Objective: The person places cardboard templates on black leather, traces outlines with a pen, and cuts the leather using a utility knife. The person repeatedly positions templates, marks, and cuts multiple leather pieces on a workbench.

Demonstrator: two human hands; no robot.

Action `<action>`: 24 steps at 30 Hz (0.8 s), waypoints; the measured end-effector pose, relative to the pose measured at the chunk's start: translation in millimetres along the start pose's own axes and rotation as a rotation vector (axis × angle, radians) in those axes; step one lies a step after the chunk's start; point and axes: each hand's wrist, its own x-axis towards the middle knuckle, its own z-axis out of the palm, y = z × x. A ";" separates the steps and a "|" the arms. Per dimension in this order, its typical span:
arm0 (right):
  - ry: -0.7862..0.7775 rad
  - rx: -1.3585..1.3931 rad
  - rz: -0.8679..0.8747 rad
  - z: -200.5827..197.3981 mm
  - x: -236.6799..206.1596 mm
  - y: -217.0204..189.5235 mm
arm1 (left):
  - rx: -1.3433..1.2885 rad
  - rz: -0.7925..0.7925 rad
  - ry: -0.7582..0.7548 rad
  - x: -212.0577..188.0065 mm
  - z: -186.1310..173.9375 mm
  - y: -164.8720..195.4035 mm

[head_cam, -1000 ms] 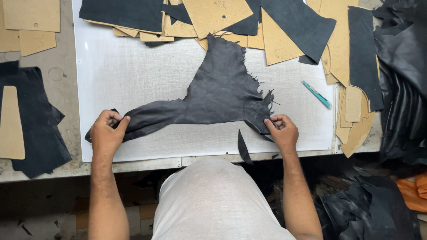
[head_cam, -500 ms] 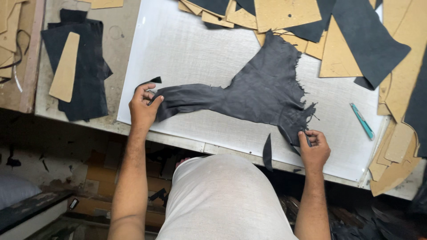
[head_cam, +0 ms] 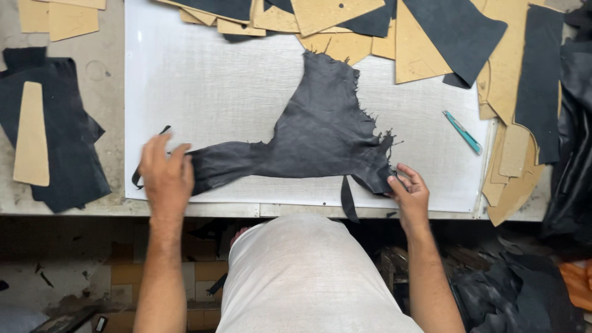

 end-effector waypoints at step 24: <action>0.552 -1.474 -0.944 -113.1 90.5 -44.1 | -0.471 0.820 -0.475 29.6 134.8 300.6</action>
